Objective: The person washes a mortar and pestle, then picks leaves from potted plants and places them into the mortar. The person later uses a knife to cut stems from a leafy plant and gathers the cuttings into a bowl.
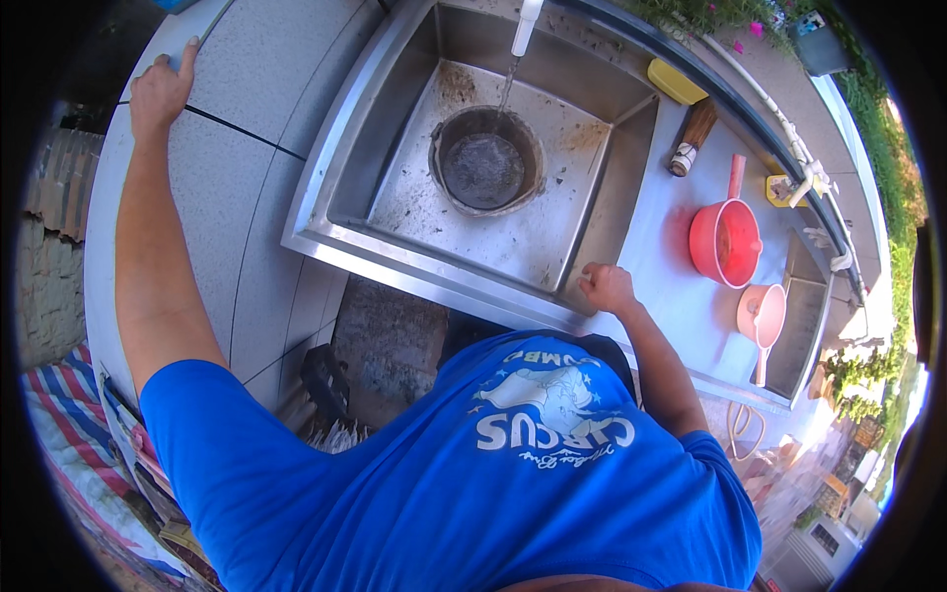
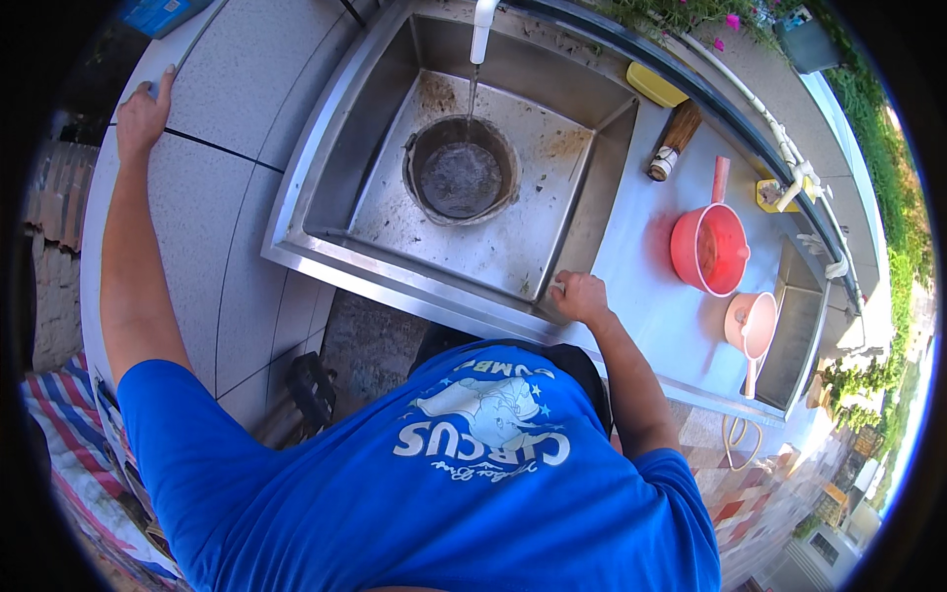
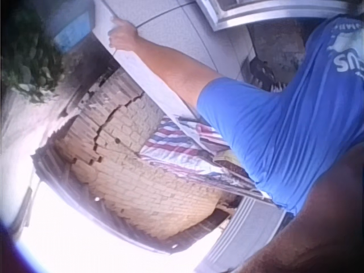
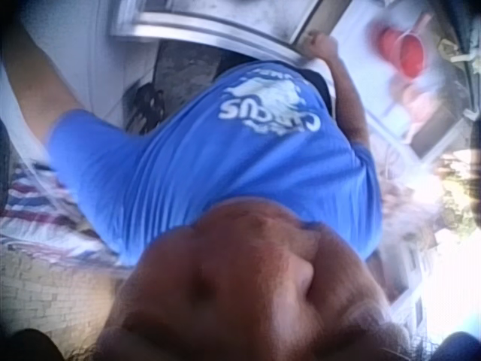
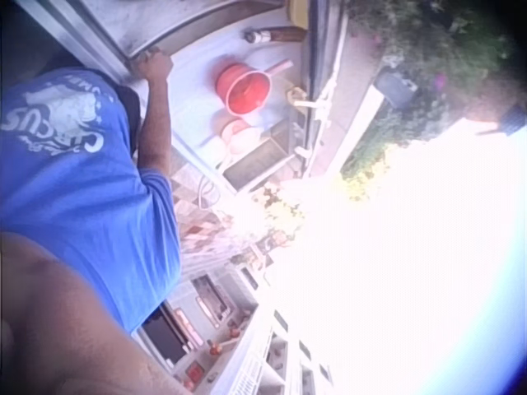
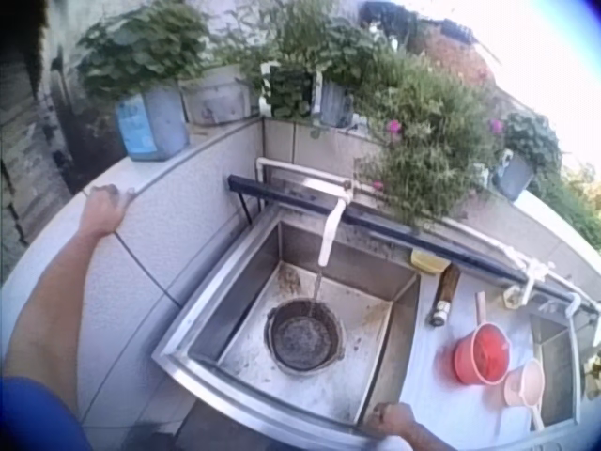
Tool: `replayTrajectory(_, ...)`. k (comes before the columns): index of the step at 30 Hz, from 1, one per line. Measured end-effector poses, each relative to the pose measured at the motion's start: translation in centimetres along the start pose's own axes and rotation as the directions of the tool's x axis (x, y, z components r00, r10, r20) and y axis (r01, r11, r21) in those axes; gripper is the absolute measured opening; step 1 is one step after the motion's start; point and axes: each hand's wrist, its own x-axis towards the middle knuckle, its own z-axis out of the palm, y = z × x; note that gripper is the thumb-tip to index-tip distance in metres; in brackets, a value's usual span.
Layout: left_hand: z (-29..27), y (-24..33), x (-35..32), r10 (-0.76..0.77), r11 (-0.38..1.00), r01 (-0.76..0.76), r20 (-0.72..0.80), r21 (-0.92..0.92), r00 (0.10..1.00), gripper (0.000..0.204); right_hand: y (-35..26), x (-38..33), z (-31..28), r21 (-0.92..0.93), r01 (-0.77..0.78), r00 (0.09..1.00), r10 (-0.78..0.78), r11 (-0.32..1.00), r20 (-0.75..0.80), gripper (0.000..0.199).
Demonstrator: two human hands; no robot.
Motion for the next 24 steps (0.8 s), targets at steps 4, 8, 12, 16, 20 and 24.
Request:
replayTrajectory(4,0.0,-0.2,0.0,0.015,1.000,-0.016,-0.015,-0.023,1.000,0.090,-0.1,0.0,0.0,0.011,-0.008,1.000,0.008,1.000,0.002,0.029)
replayTrajectory(8,0.4,-0.4,0.1,0.036,0.999,-0.038,-0.052,-0.033,0.998,0.090,-0.2,-0.1,-0.2,0.004,0.008,1.000,-0.008,1.000,-0.017,0.028)
replayTrajectory(12,1.2,-1.3,0.7,0.042,0.999,-0.042,-0.005,0.001,0.999,0.090,-0.2,-0.1,-0.4,0.011,0.001,1.000,-0.001,1.000,-0.003,0.029)
replayTrajectory(16,2.5,-2.5,1.4,0.058,0.998,-0.058,0.000,0.031,0.998,0.091,-0.3,0.0,-0.5,0.005,-0.005,1.000,0.005,1.000,0.007,0.029)
replayTrajectory(20,2.1,-1.7,1.2,0.036,0.999,-0.037,0.031,0.022,0.999,0.092,-0.4,-0.1,-0.5,0.006,-0.020,1.000,0.020,1.000,0.001,0.029)
replayTrajectory(24,1.9,-2.0,1.3,0.036,0.999,-0.037,0.040,0.034,0.999,0.092,-0.4,-0.1,-0.7,0.025,-0.018,1.000,0.018,1.000,0.014,0.029)
